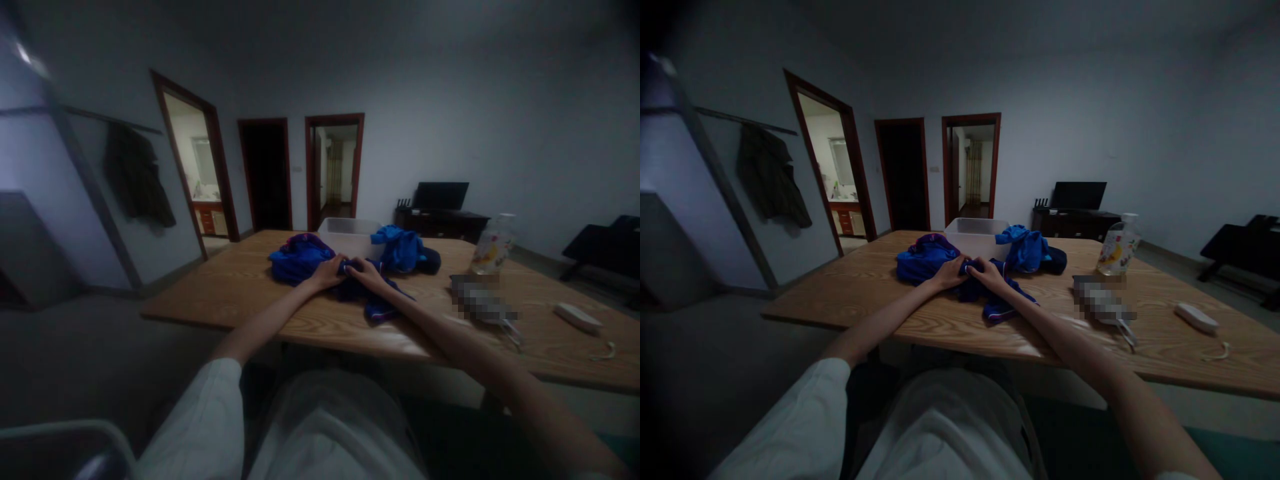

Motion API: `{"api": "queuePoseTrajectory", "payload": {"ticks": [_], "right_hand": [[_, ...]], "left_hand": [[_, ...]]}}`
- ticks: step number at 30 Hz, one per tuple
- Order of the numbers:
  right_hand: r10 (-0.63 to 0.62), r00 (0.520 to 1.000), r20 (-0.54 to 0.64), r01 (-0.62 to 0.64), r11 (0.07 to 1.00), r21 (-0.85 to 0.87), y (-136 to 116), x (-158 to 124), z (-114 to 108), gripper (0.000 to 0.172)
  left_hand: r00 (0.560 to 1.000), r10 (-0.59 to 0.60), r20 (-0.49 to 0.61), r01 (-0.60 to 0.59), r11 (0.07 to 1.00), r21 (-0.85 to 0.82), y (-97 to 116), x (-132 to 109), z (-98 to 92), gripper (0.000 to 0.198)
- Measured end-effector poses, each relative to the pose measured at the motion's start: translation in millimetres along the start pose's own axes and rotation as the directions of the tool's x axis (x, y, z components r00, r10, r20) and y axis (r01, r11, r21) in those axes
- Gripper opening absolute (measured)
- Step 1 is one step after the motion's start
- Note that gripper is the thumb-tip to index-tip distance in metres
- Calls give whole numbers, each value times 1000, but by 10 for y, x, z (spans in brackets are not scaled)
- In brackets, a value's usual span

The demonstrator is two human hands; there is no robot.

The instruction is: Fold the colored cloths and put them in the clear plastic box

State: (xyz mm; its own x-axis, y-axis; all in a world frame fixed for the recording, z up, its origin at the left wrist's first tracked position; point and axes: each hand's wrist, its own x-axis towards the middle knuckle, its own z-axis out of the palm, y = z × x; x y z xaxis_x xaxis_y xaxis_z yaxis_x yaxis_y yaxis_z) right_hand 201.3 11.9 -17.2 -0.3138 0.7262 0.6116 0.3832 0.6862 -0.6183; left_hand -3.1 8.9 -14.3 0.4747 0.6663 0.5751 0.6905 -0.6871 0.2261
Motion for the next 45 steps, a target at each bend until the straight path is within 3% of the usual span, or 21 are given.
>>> {"api": "queuePoseTrajectory", "payload": {"ticks": [3,6,9,12,16,20,23,26,30,33,38,41,45], "right_hand": [[18,993,-118,-17,1000,9,-29,27,-33,37],[-38,988,-153,30,998,-54,-48,33,-77,34],[-169,980,-103,140,959,-245,-50,5,-106,29],[-306,952,9,282,862,-422,-56,-25,-107,23],[-370,924,96,363,773,-521,-86,-52,-80,22],[-361,924,123,372,777,-508,-91,-80,-52,26],[-317,941,117,337,863,-375,-66,-84,-46,35],[-176,980,94,183,980,-79,-30,-49,-57,41],[21,995,97,-37,985,170,20,27,-68,37],[29,992,125,-46,989,139,18,40,-59,43],[-104,976,189,128,985,-115,-62,4,-76,42],[-142,966,218,191,956,-223,-46,20,-97,40],[-85,967,241,145,959,-243,71,62,-96,38]], "left_hand": [[1000,-31,8,31,999,-26,31,0,-45,55],[998,-57,4,57,998,-40,48,1,-55,55],[996,-81,44,81,997,-14,37,5,-49,55],[994,-79,75,77,997,17,11,13,-58,53],[996,-56,69,54,998,34,-12,17,-75,50],[998,-38,45,35,997,68,-21,13,-48,46],[999,-23,22,20,992,123,-34,21,-4,43],[999,6,-49,2,984,179,-54,34,30,38],[990,75,-119,-54,984,170,-83,36,42,36],[989,127,-76,-114,981,158,-100,27,38,35],[991,133,-10,-130,979,160,-98,16,7,32],[998,68,-12,-66,986,150,-75,13,-25,42],[996,-67,56,55,981,188,-41,17,-89,49]]}}
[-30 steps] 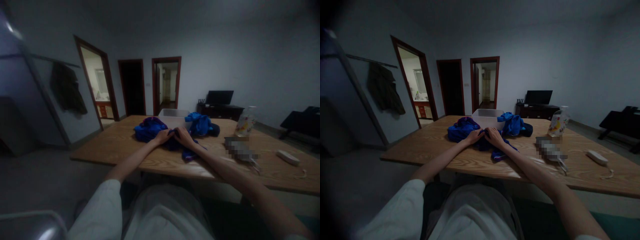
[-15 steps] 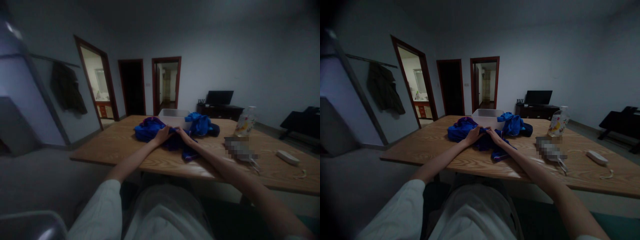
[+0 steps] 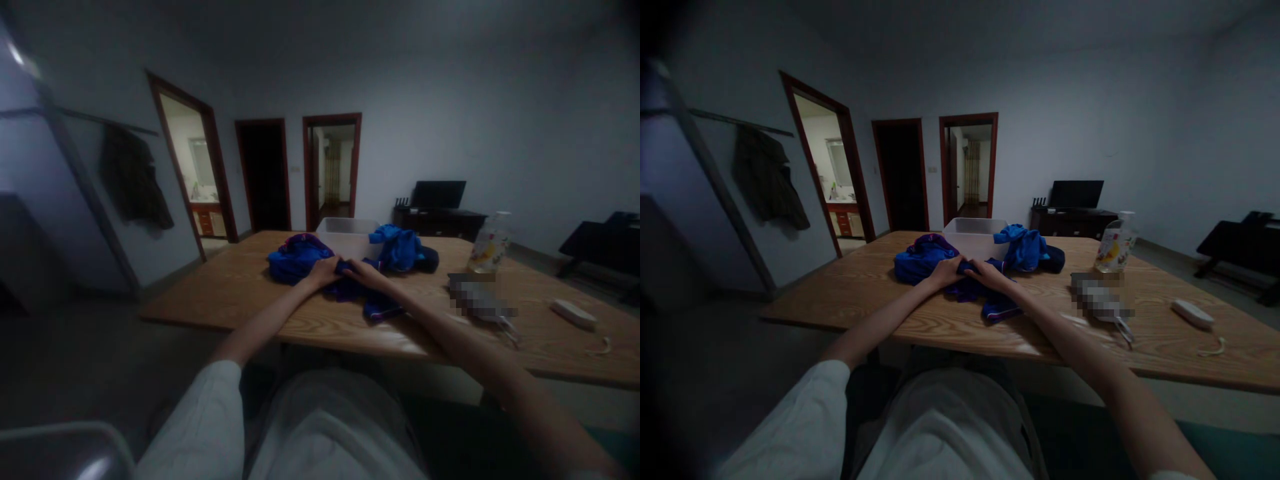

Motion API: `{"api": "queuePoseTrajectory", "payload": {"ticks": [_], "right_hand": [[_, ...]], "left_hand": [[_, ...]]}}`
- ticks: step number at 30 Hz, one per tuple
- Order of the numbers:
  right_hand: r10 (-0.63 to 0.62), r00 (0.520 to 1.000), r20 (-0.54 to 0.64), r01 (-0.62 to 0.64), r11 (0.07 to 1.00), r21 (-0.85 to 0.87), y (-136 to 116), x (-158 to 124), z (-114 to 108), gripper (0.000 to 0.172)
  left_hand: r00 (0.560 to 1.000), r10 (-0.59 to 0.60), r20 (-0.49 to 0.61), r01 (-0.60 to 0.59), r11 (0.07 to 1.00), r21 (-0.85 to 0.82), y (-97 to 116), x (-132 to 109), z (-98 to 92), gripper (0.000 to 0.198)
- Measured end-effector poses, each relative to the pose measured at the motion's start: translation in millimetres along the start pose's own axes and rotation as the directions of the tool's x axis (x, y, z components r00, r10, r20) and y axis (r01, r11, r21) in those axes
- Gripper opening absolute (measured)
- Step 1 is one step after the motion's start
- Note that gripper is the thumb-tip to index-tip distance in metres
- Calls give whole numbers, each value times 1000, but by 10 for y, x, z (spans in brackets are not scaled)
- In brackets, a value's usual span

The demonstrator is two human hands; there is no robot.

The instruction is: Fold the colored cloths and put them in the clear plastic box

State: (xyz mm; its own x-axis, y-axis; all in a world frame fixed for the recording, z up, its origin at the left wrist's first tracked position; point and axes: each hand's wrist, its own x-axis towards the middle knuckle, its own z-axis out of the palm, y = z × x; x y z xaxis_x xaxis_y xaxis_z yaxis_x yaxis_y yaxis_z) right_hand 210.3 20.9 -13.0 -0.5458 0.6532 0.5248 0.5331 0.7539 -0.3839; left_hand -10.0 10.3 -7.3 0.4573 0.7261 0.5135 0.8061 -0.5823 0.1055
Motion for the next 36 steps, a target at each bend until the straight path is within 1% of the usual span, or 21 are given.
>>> {"api": "queuePoseTrajectory", "payload": {"ticks": [2,4,7,9,13,17,20,22,24,26,28,30,33,36], "right_hand": [[24,999,25,-26,997,75,42,4,3,38],[57,997,51,-66,978,195,53,0,-20,39],[125,989,82,-146,918,368,36,-10,-88,42],[172,982,72,-186,890,416,23,-15,-129,44],[218,974,69,-225,860,457,26,-27,-141,48],[273,961,43,-257,826,503,41,-37,-103,49],[266,964,22,-235,806,544,45,-34,-82,48],[266,964,8,-224,796,562,44,-31,-74,45],[279,960,-17,-223,800,557,42,-31,-73,42],[289,955,-66,-209,815,541,38,-39,-84,39],[267,956,-124,-166,837,521,34,-55,-107,35],[247,956,-159,-136,852,506,33,-71,-133,34],[242,959,-148,-143,864,483,37,-76,-156,37],[236,967,-102,-161,865,476,25,-51,-147,41]], "left_hand": [[998,-26,57,25,1000,17,7,3,-42,48],[996,-9,84,10,1000,-6,14,5,-81,47],[996,38,78,-34,998,-57,28,-2,-110,49],[996,58,67,-54,997,-64,37,-11,-111,51],[994,74,78,-69,996,-63,44,-26,-113,54],[995,53,84,-44,993,-106,52,-31,-129,60],[998,18,58,-11,994,-111,57,-21,-110,62],[999,15,39,-12,996,-84,56,-7,-83,62],[999,38,14,-37,998,-54,53,10,-59,59],[997,71,-30,-72,997,-30,56,24,-44,54],[992,108,-73,-109,994,-7,63,33,-40,48],[985,151,-87,-150,989,15,68,39,-44,41],[972,219,-84,-218,976,15,56,44,-56,32],[962,257,-97,-258,966,-4,20,39,-63,36]]}}
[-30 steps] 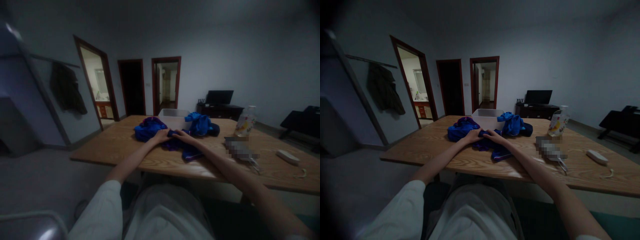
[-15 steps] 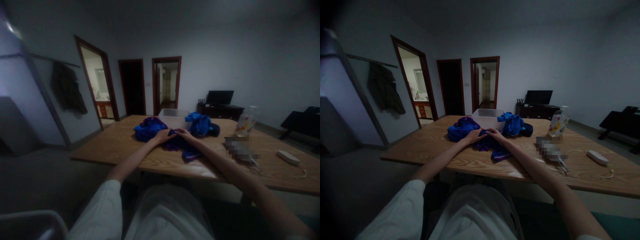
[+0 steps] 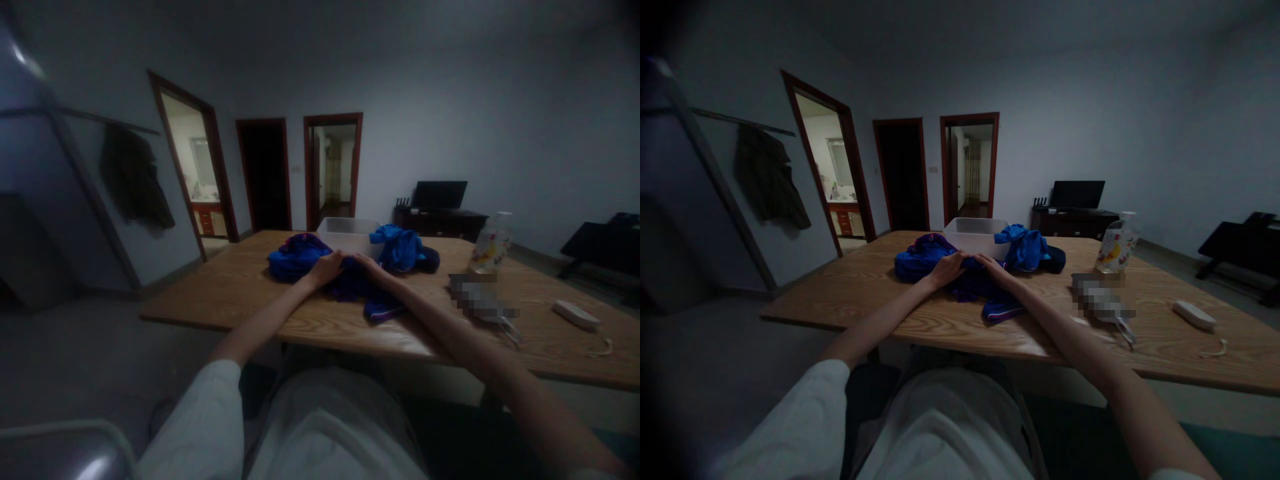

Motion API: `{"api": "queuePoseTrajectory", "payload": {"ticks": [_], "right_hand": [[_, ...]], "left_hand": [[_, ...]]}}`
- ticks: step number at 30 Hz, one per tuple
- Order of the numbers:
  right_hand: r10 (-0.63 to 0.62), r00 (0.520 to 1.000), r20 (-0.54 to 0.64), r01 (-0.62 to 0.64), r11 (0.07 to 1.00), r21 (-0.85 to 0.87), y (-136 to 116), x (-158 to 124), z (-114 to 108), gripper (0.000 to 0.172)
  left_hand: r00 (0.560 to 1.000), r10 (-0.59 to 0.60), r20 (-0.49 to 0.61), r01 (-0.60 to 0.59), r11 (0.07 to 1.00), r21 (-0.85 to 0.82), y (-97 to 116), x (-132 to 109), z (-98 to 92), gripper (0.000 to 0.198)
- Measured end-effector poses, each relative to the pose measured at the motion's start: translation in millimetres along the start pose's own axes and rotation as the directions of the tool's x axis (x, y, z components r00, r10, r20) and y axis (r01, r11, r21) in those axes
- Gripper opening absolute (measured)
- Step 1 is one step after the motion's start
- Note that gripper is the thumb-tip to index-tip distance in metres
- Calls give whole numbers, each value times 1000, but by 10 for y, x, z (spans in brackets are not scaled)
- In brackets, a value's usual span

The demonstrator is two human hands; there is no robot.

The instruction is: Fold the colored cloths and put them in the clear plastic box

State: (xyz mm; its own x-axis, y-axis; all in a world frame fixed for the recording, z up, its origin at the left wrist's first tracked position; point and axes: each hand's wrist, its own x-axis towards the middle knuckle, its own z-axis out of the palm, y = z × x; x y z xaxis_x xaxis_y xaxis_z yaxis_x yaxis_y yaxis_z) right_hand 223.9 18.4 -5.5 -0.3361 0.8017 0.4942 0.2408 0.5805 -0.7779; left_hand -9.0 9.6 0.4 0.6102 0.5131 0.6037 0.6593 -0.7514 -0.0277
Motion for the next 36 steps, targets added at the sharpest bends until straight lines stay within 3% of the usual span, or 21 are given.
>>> {"api": "queuePoseTrajectory", "payload": {"ticks": [3,7,12,14,17,25,29,36], "right_hand": [[-6,997,81,8,1000,-16,-43,7,42,45],[-99,982,158,122,981,-148,-100,-20,50,52],[-182,964,194,235,925,-298,-38,-16,13,50],[-204,961,186,252,922,-292,18,-6,23,45],[-196,969,149,230,936,-266,110,9,58,43],[-142,988,67,149,981,-124,277,57,93,44],[-130,991,44,133,989,-70,267,62,98,40],[-171,982,83,179,980,-90,218,14,120,46]], "left_hand": [[999,-43,-16,43,999,9,-32,-27,8,36],[993,-116,-28,116,993,-25,-55,-63,59,34],[969,-245,-36,231,947,-223,-74,-52,183,43],[946,-323,37,313,875,-370,-95,-36,223,49],[928,-333,168,371,780,-505,-129,-29,228,57],[936,-275,221,348,822,-452,-76,-45,86,75],[937,-278,209,347,796,-496,-67,-20,87,67],[959,-256,119,282,890,-358,-114,-27,226,52]]}}
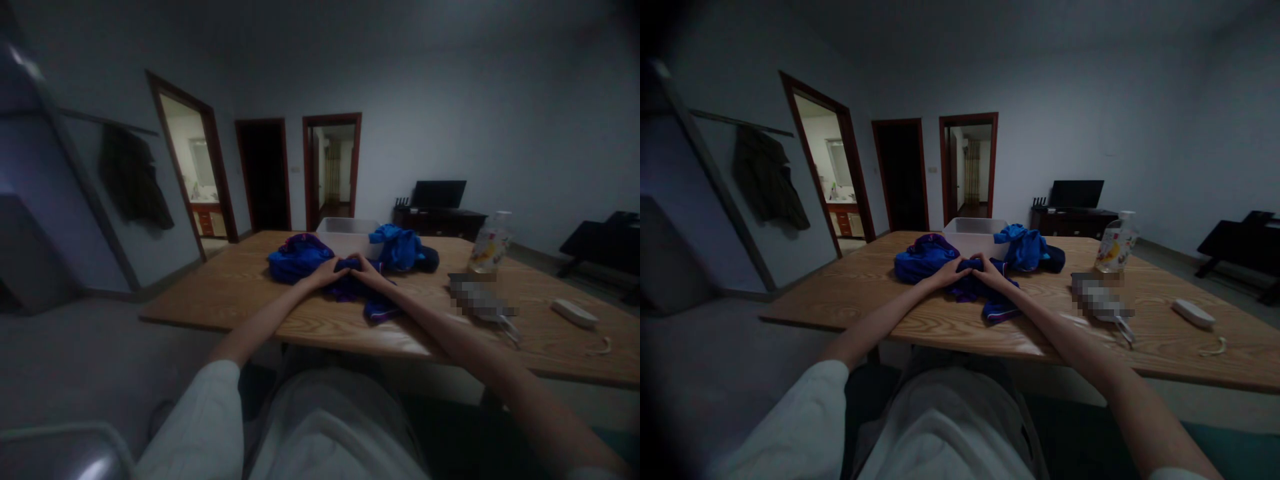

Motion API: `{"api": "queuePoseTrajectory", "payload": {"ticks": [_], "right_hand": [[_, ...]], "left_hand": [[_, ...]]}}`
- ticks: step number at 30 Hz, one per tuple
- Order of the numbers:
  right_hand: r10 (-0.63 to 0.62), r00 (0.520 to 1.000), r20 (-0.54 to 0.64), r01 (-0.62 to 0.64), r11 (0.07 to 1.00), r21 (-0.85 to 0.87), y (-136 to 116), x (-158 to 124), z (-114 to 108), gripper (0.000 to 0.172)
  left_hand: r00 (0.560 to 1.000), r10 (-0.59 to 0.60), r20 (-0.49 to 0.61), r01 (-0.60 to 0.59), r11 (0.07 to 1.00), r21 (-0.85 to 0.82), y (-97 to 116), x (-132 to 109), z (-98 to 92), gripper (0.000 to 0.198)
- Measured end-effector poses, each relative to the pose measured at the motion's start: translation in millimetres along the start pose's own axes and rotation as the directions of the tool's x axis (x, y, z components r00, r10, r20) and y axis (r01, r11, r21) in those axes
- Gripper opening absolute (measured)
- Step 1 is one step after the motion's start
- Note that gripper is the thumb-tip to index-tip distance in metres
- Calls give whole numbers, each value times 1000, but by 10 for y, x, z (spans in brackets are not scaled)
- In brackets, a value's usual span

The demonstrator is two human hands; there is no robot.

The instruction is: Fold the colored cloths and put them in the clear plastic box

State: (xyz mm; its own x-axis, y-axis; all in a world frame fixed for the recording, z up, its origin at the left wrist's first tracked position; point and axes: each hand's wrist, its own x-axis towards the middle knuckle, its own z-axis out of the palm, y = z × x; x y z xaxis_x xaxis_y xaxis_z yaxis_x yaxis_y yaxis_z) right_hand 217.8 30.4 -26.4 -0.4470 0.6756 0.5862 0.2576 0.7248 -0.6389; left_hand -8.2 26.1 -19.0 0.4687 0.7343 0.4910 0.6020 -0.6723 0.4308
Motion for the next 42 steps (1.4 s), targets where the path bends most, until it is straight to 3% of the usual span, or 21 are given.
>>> {"api": "queuePoseTrajectory", "payload": {"ticks": [3,6,9,12,23,28,33,37,42], "right_hand": [[-51,995,81,56,997,-59,-43,-14,-21,53],[-32,989,147,47,994,-100,-93,-25,-46,54],[4,993,119,12,991,-130,-105,-22,-40,53],[-52,996,75,67,975,-212,-70,-1,-12,48],[-167,979,120,205,840,-503,4,27,-69,29],[-259,954,151,295,723,-625,-118,3,-47,27],[-279,951,130,286,644,-710,-251,-14,-54,29],[-256,960,112,259,663,-702,-276,-7,-75,30],[-249,965,79,247,770,-589,-256,-14,-134,39]], "left_hand": [[996,69,-52,-64,994,90,-41,-20,58,40],[981,178,-82,-159,968,193,-55,-44,90,42],[959,273,-78,-243,931,273,-54,-45,92,43],[938,336,-86,-295,903,312,-59,-26,74,46],[942,330,-55,-318,935,159,-42,-46,-43,59],[972,236,0,-236,971,48,-31,-30,-95,41],[980,201,-14,-196,967,164,15,-43,-120,46],[967,246,-71,-224,947,231,43,-57,-102,46],[947,307,-89,-273,922,273,33,-47,-70,36]]}}
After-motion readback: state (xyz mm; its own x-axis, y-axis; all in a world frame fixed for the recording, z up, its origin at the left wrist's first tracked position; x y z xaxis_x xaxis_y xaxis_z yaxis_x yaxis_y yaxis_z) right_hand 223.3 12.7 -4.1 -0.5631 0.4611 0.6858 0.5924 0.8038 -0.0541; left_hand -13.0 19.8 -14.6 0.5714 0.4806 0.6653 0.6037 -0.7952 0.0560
